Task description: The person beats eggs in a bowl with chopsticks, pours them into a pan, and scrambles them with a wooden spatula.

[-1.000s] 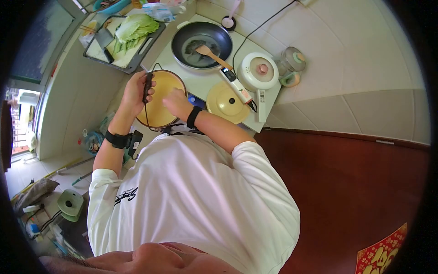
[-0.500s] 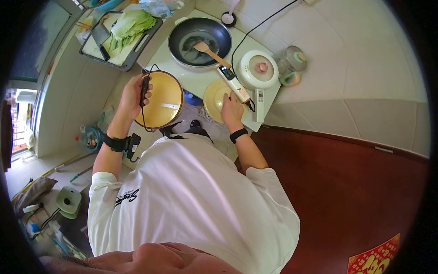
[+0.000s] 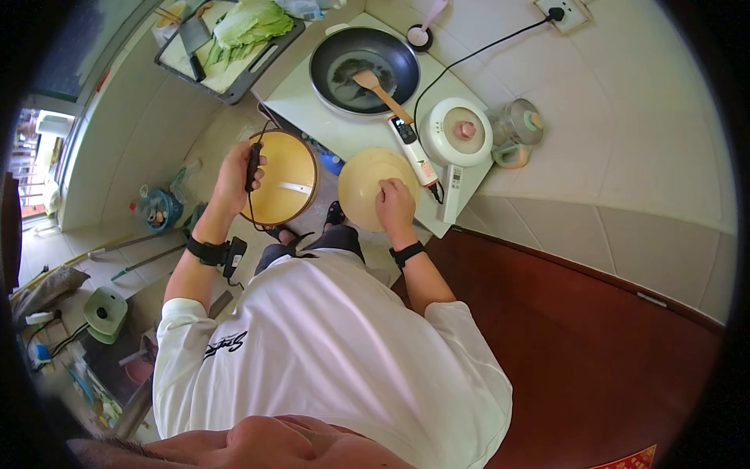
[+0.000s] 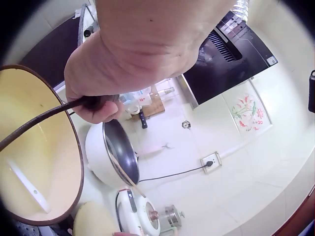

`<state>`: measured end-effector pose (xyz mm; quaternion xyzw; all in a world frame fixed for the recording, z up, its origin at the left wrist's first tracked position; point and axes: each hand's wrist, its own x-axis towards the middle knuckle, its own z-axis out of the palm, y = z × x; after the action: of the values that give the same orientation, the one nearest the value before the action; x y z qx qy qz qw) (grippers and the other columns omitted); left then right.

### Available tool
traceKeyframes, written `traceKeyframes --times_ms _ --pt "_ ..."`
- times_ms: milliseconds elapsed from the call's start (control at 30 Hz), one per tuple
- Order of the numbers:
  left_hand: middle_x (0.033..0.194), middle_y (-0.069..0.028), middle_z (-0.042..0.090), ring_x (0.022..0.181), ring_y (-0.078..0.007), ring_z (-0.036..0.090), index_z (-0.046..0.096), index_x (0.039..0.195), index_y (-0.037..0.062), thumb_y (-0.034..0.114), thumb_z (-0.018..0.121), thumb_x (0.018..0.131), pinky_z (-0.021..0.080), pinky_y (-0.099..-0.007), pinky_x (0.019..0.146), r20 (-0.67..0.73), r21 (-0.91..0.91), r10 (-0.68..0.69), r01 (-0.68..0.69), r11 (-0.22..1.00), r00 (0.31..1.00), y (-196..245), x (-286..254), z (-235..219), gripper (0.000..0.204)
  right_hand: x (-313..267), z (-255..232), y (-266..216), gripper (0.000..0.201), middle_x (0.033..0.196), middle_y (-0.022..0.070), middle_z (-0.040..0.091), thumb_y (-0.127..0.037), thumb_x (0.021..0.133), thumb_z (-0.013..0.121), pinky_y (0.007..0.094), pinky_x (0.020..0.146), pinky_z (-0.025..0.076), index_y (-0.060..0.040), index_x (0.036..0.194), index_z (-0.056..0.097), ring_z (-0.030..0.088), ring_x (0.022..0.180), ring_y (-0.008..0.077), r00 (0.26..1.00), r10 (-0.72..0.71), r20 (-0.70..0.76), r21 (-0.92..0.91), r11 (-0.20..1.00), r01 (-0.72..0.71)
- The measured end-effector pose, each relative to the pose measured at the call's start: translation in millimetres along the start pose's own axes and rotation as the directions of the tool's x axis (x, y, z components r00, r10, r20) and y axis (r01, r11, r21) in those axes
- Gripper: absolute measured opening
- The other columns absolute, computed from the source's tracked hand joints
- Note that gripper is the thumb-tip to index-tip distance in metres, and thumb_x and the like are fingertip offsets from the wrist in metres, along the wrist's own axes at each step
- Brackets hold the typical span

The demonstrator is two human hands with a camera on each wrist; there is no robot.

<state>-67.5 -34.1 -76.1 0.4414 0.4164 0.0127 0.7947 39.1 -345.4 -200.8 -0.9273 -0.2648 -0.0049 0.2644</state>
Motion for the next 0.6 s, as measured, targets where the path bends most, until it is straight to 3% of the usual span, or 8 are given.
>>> traceKeyframes --times_ms 267,500,533,600 --pt "0.078 -0.0040 0.057 0.057 -0.0093 0.047 0.052 0.097 0.0096 0.044 0.045 0.094 0.036 -0.0223 0.045 -0.033 -0.002 0.016 -0.016 1.000 0.999 -39.4 -2.4 -30.4 0.035 -7.7 -25.4 -103.3 0.022 0.093 0.0077 0.064 0.001 0.071 0.064 0.0370 0.074 0.052 -0.0053 0.091 0.070 0.062 0.085 0.0276 0.974 -0.214 -0.076 0.168 0.960 0.224" --pt "0.077 -0.0009 0.056 0.056 -0.0070 0.042 0.050 0.113 0.0139 0.049 0.042 0.094 0.032 -0.0209 0.046 0.010 -0.004 -0.002 0.003 1.000 1.000 -56.4 -23.6 -60.7 0.041 -14.8 28.3 -186.3 0.028 0.092 0.0081 0.064 0.002 0.069 0.065 0.0372 0.072 0.052 -0.0057 0.095 0.069 0.062 0.085 0.0273 0.864 -0.504 -0.019 0.248 0.834 0.492" --pt "0.078 -0.0024 0.058 0.057 -0.0073 0.045 0.052 0.108 0.0100 0.054 0.042 0.094 0.034 -0.0211 0.045 0.004 0.000 0.043 -0.043 0.999 0.999 -55.5 -30.2 -64.8 0.047 -15.6 35.1 -198.2 0.028 0.092 0.0081 0.064 0.002 0.069 0.065 0.0372 0.072 0.052 -0.0057 0.095 0.069 0.062 0.085 0.0273 0.852 -0.524 -0.015 0.249 0.823 0.510" --pt "0.078 -0.0018 0.057 0.058 -0.0073 0.045 0.048 0.116 0.0142 0.054 0.042 0.094 0.034 -0.0210 0.046 0.018 -0.029 0.047 -0.046 0.999 0.999 -63.9 -31.8 -78.3 0.046 -22.0 47.1 -221.0 0.024 0.092 0.0100 0.063 0.001 0.071 0.064 0.0386 0.076 0.051 -0.0031 0.094 0.066 0.061 0.088 0.0290 0.869 -0.492 0.056 0.311 0.835 0.453"
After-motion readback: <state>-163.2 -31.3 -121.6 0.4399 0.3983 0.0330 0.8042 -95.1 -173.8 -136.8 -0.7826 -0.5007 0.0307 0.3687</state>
